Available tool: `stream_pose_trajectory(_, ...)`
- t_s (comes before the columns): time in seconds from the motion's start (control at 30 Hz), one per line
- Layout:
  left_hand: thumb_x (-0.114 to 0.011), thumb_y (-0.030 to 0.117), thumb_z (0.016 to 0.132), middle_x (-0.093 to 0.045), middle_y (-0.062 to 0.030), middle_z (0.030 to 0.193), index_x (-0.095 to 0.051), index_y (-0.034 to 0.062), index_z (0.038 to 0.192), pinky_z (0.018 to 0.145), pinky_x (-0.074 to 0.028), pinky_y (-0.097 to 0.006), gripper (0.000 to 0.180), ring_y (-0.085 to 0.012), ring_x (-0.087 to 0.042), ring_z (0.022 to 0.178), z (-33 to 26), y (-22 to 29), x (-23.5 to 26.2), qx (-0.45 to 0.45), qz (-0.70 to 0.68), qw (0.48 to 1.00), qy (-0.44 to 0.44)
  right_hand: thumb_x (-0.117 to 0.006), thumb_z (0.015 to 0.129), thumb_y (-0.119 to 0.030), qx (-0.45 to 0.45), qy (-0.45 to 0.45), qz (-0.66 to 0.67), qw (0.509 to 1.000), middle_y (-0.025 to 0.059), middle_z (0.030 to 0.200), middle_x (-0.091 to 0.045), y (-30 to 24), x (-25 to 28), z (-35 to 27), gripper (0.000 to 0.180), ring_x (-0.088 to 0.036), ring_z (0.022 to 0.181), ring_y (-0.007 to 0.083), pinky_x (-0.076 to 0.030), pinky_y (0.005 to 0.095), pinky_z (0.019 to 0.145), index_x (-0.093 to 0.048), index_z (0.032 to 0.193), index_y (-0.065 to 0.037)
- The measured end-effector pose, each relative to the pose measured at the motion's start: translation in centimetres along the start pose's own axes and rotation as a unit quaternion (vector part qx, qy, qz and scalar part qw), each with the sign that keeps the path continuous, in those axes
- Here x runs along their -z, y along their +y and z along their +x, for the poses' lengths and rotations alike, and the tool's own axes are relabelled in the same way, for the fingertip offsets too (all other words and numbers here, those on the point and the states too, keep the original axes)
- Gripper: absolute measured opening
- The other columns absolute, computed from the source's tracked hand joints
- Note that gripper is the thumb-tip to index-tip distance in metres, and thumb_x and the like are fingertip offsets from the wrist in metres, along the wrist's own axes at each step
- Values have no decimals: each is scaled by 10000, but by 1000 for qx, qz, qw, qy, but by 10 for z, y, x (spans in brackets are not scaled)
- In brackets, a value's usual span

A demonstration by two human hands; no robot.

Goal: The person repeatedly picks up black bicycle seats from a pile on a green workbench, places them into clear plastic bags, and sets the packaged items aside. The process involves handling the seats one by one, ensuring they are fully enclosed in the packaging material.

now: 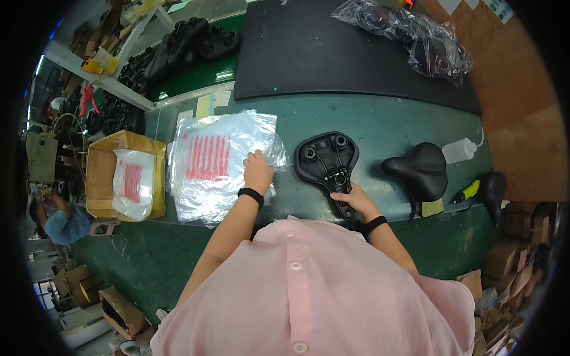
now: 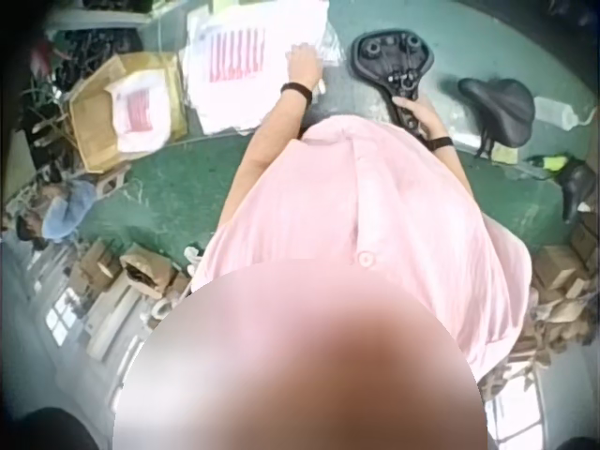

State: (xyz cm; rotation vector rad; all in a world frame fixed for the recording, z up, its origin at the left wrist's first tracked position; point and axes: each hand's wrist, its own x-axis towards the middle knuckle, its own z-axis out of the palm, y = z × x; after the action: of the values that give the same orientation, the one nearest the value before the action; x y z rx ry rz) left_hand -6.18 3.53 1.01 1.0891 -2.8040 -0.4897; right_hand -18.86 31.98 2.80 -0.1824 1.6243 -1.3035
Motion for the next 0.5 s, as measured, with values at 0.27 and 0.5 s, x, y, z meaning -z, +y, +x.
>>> stream_pose_trajectory(0.27, -632, 280, 867, -489, -37, 554, -570, 7, 645, 518, -357, -321, 358, -126, -427, 526, 3, -76, 17, 111, -294, 948, -51, -738, 768, -143, -40, -73, 159, 984, 87, 937, -629, -15, -3, -4, 434, -643, 746, 193, -568, 365, 657, -537, 1126, -2)
stream_pose_trajectory(0.5, -559, 197, 925, -590, -64, 673, -602, -16, 789, 565, -427, -307, 256, -141, -518, 593, -5, -70, 51, 82, -426, 900, 44, -717, 798, -157, 19, -178, 178, 967, 128, 1049, -629, -83, -57, 0, 499, -664, 823, 228, -564, 355, 736, -496, 1212, 11)
